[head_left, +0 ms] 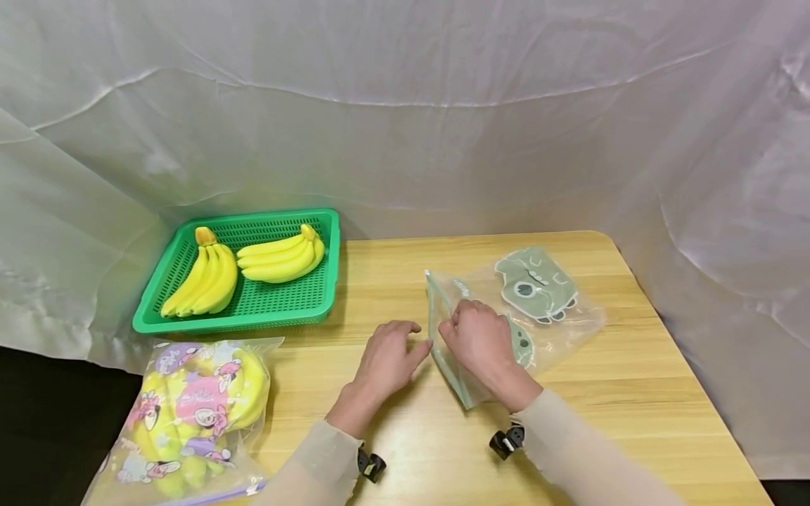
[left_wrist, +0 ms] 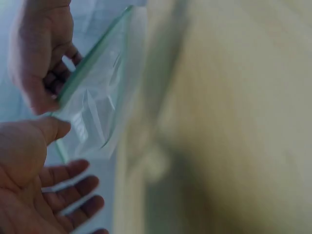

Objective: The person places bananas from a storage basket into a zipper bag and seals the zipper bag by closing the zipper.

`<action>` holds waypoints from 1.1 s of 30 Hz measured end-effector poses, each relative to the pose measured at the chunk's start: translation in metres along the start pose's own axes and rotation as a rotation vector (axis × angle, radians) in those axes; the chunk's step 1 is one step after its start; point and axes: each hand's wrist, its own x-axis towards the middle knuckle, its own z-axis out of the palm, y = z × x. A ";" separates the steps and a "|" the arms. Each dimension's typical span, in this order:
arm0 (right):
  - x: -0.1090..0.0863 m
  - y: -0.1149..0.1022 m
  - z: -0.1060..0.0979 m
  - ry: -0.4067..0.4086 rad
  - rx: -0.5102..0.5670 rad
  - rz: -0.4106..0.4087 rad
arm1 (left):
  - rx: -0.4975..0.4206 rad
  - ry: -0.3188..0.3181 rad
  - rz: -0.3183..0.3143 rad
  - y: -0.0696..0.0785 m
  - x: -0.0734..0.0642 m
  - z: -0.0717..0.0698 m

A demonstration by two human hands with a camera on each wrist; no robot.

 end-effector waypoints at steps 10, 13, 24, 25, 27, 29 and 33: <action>0.008 -0.024 -0.078 0.252 0.094 -0.128 | -0.102 0.132 -0.027 0.048 0.000 -0.069; 0.009 -0.030 -0.098 0.261 0.108 -0.125 | -0.160 0.253 0.006 0.068 -0.005 -0.101; 0.008 -0.027 -0.137 -0.043 0.295 0.006 | -0.219 0.463 0.133 0.130 -0.051 -0.179; 0.007 -0.023 -0.142 -0.080 0.285 0.011 | -0.219 0.471 0.135 0.132 -0.054 -0.182; 0.006 -0.012 -0.153 -0.146 0.238 0.022 | -0.213 0.474 0.117 0.134 -0.057 -0.188; 0.005 0.000 -0.165 -0.184 0.172 0.022 | -0.178 0.440 0.066 0.134 -0.057 -0.192; 0.007 0.013 -0.178 -0.220 0.064 0.009 | -0.027 0.257 -0.023 0.122 -0.041 -0.190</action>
